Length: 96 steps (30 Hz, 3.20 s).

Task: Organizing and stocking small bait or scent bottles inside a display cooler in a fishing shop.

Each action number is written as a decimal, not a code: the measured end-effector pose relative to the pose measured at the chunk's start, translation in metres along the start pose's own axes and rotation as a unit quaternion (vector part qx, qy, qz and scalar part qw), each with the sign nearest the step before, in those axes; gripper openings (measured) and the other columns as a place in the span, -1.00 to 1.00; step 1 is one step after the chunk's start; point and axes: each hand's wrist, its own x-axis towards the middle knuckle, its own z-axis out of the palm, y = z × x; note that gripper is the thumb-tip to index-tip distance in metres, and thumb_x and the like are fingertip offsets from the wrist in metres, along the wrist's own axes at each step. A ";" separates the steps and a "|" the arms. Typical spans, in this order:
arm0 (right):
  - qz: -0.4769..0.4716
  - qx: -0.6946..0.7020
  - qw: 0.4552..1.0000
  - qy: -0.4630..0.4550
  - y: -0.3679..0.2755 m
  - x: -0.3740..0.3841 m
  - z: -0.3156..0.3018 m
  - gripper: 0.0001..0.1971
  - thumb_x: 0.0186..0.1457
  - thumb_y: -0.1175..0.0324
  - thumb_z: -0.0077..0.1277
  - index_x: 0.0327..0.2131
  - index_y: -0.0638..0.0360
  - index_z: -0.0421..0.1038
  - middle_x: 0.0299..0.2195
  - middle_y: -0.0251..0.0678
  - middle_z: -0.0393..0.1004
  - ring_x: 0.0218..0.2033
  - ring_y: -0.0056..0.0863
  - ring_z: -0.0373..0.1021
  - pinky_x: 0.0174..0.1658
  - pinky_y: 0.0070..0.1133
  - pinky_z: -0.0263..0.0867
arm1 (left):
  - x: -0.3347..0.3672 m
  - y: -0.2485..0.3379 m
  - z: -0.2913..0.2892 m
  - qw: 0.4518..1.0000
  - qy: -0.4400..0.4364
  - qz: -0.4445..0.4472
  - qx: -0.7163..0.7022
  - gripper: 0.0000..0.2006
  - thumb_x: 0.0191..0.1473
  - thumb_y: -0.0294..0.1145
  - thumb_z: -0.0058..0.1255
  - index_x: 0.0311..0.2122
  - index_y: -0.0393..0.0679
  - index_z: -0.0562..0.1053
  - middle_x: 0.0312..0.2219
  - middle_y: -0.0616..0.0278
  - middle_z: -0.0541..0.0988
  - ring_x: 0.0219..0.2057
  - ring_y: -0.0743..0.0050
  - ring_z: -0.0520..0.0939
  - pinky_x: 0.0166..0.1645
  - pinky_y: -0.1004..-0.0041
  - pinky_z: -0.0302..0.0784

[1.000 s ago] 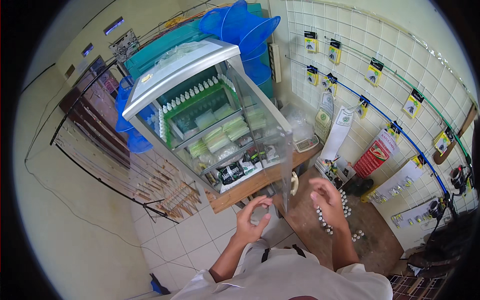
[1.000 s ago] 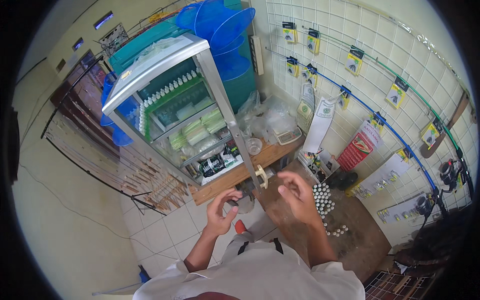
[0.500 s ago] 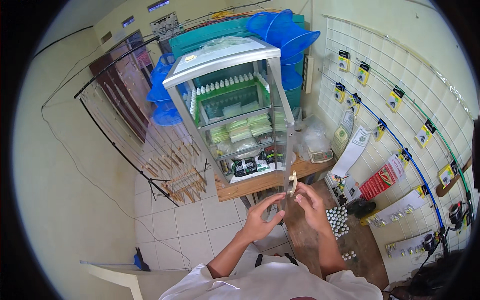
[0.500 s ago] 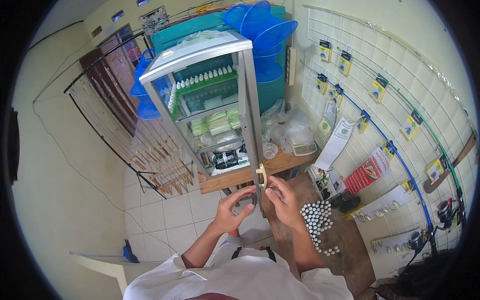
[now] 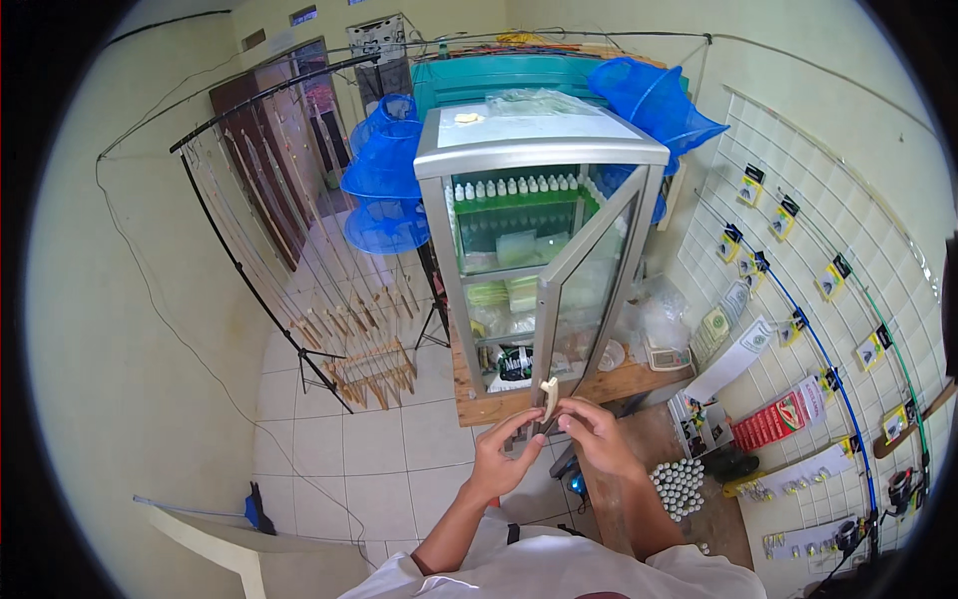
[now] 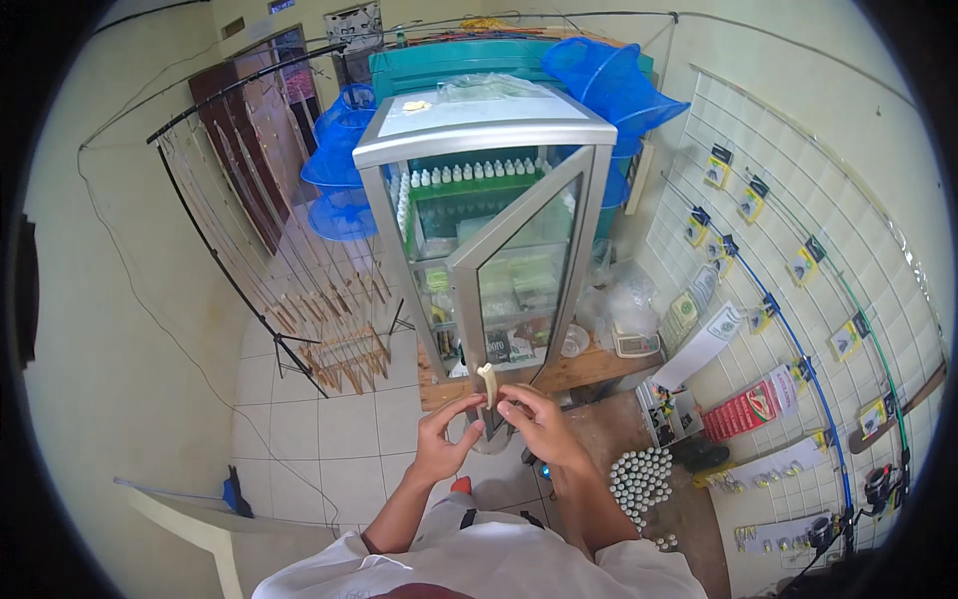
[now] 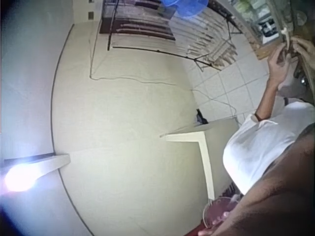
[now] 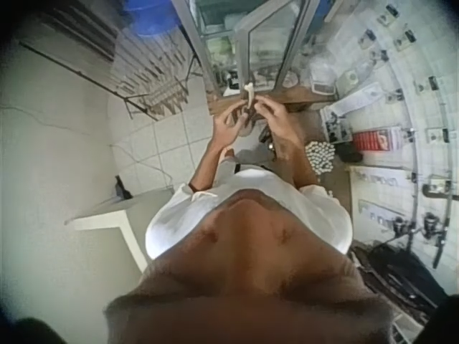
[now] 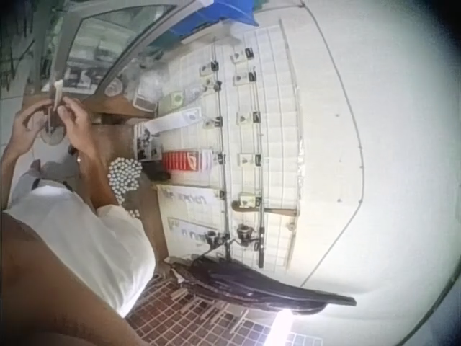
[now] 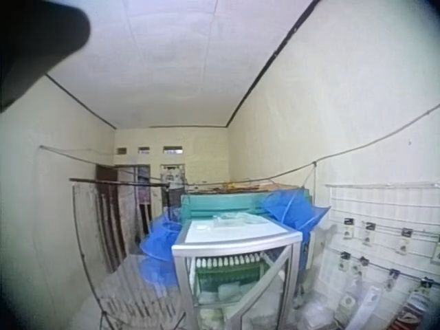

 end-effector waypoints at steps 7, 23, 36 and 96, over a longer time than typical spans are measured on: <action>-0.018 -0.047 0.998 -0.027 0.002 0.068 0.038 -0.63 0.29 0.35 0.05 0.10 0.33 0.39 -0.08 -0.26 0.46 -0.05 -0.53 0.42 -0.04 -0.58 0.36 | 0.041 -0.031 -0.046 0.998 0.041 0.026 0.026 -0.61 0.02 -0.60 0.21 0.02 -0.30 0.53 -0.08 0.04 0.62 -0.11 0.31 0.63 0.05 0.36 0.51; 0.011 -0.087 0.996 0.018 0.010 0.120 0.079 -0.44 0.29 0.29 0.04 0.30 0.24 0.20 0.13 -0.13 0.36 0.06 -0.43 0.37 0.08 -0.49 0.36 | 0.095 -0.069 -0.085 0.999 0.025 0.028 0.024 -0.46 0.01 -0.56 0.22 0.16 -0.29 0.43 0.10 -0.07 0.49 0.09 0.11 0.54 0.09 0.31 0.49; 0.242 -0.201 0.949 -0.035 0.008 0.035 0.065 -0.49 0.34 0.12 -0.04 0.24 0.19 0.30 0.15 -0.13 0.41 0.11 -0.37 0.40 0.14 -0.44 0.31 | 0.037 -0.150 -0.096 0.968 -0.164 -0.186 -0.039 -0.53 0.10 -0.48 0.22 0.14 -0.27 0.45 0.01 0.08 0.58 0.05 0.36 0.55 0.12 0.37 0.46; 0.314 -0.352 0.812 0.344 0.233 -0.378 -0.174 -0.69 -0.06 0.58 0.01 -0.18 0.24 0.56 -0.32 0.07 0.58 -0.22 0.10 0.51 -0.10 -0.16 0.44 | -0.195 -0.140 0.399 0.787 -0.594 0.006 0.169 -0.21 -0.07 -0.44 0.22 0.29 -0.24 0.16 -0.09 -0.20 0.55 -0.02 -0.26 0.51 0.05 0.00 0.45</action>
